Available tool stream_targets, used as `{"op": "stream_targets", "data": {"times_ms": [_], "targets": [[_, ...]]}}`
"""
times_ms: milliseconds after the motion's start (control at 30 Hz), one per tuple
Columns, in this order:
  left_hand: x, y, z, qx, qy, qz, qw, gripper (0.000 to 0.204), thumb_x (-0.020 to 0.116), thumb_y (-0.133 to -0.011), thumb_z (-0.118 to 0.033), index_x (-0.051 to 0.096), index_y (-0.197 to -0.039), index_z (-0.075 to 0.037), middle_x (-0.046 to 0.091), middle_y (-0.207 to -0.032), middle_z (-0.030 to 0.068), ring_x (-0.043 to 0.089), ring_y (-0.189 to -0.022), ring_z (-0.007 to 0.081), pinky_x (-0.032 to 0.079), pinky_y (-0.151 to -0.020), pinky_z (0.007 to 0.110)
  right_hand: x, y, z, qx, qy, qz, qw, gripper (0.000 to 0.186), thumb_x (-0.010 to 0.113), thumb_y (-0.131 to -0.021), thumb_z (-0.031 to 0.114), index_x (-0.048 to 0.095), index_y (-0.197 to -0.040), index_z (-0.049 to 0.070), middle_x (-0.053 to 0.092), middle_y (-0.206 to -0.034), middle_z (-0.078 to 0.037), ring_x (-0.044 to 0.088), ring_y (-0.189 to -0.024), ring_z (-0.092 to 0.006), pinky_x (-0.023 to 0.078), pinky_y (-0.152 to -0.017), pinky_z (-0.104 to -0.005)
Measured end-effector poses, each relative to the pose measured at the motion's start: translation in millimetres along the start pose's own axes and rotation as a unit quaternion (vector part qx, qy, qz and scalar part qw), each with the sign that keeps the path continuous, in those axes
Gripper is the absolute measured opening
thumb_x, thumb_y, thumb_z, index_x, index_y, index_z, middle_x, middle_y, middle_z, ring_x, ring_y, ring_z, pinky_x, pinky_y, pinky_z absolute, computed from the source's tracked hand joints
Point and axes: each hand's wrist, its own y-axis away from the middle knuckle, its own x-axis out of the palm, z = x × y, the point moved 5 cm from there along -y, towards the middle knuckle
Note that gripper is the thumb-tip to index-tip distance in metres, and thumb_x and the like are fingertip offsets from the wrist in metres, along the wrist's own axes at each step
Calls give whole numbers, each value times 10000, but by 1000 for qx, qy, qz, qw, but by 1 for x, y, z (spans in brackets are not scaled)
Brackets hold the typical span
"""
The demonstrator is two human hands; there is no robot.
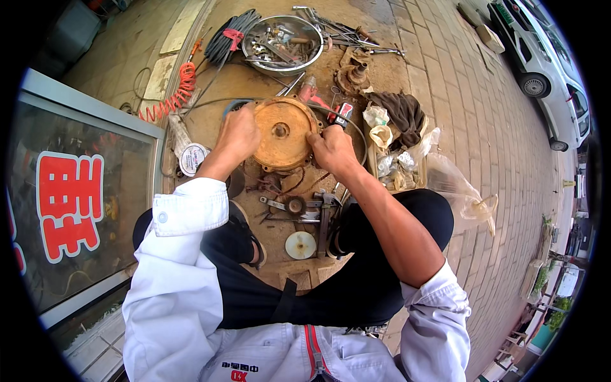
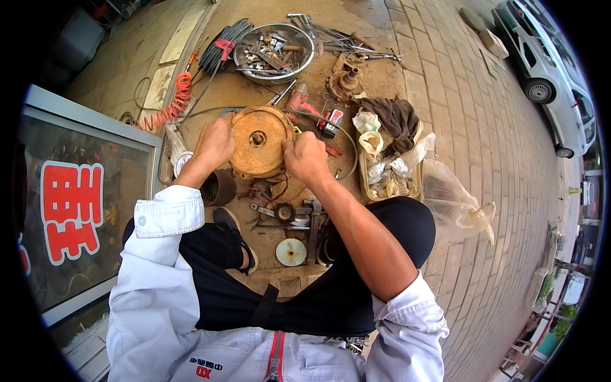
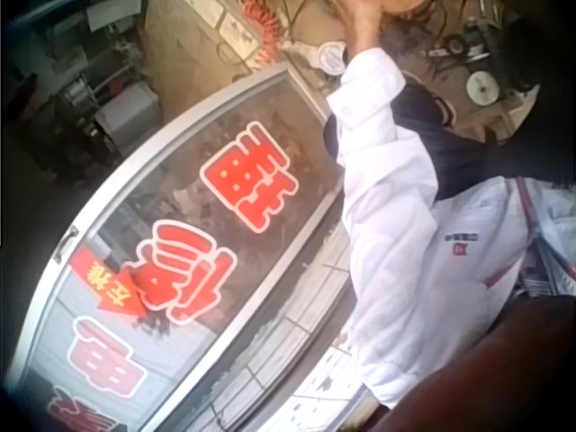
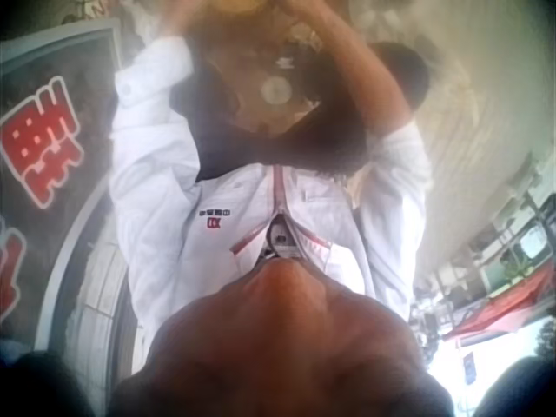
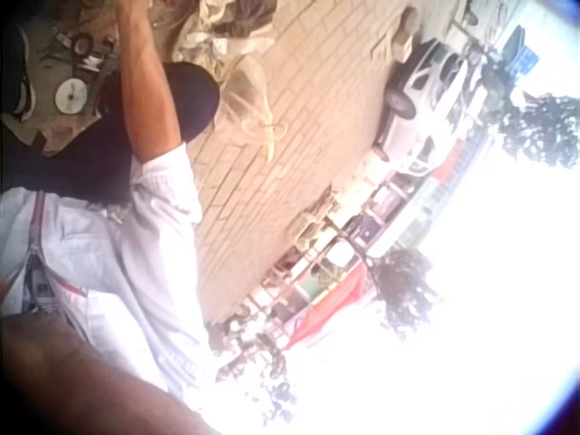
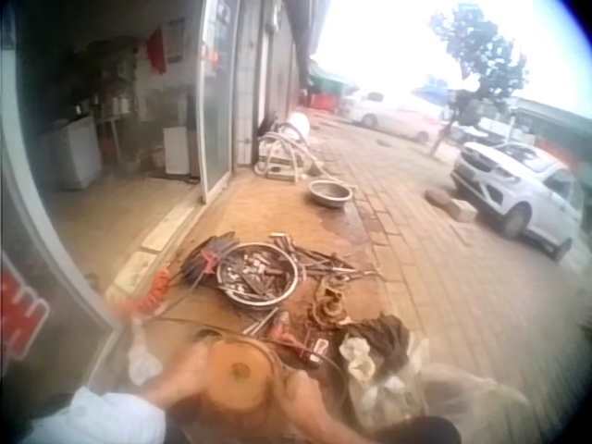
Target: The person sits on the ground and works on a circular mechanical component, using a hammer to tap a central pin and a wrench to adjust parts. They repeatedly remove and reattach a white disc and a rusty metal cover, manipulating small fasteners and tools throughout the process.
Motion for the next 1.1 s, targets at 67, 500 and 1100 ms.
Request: {"op": "stream_targets", "data": {"times_ms": [67, 500, 1100], "targets": [[2, -2, 4, -4, -24, 8, 1000, 279, 553, -867, -1, 632, -1118, 92, 667, -993, 392, 647, -1012, 553, 516, -893, 576, -1, 2, 3, 18, -14, 27, 999, 469, 663, -957, 356, 676, -983, -113, 677, -1070, -390, 658, -1087, -530, 530, -931, -535], [4, -1, 20, 7, 27, 9, 1000, 384, 541, -953, -87, 576, -1302, 68, 664, -1104, 379, 617, -1114, 541, 500, -960, 545, -4, 4, 14, -41, 29, -13, 999, 438, 646, -947, 318, 678, -872, -113, 664, -998, -410, 656, -1051, -544, 528, -924, -558], [12, 57, -9, 33, -39, 38, 998, 1370, 966, -598, -228, 94, -1595, 122, 476, -1386, 390, 528, -1285, 520, 470, -1096, 485, 5, 18, 29, -267, 239, 14, 934, 1245, 931, -637, 162, 176, -1590, -108, 415, -1472, -332, 498, -1327, -466, 466, -1115, -458]]}}
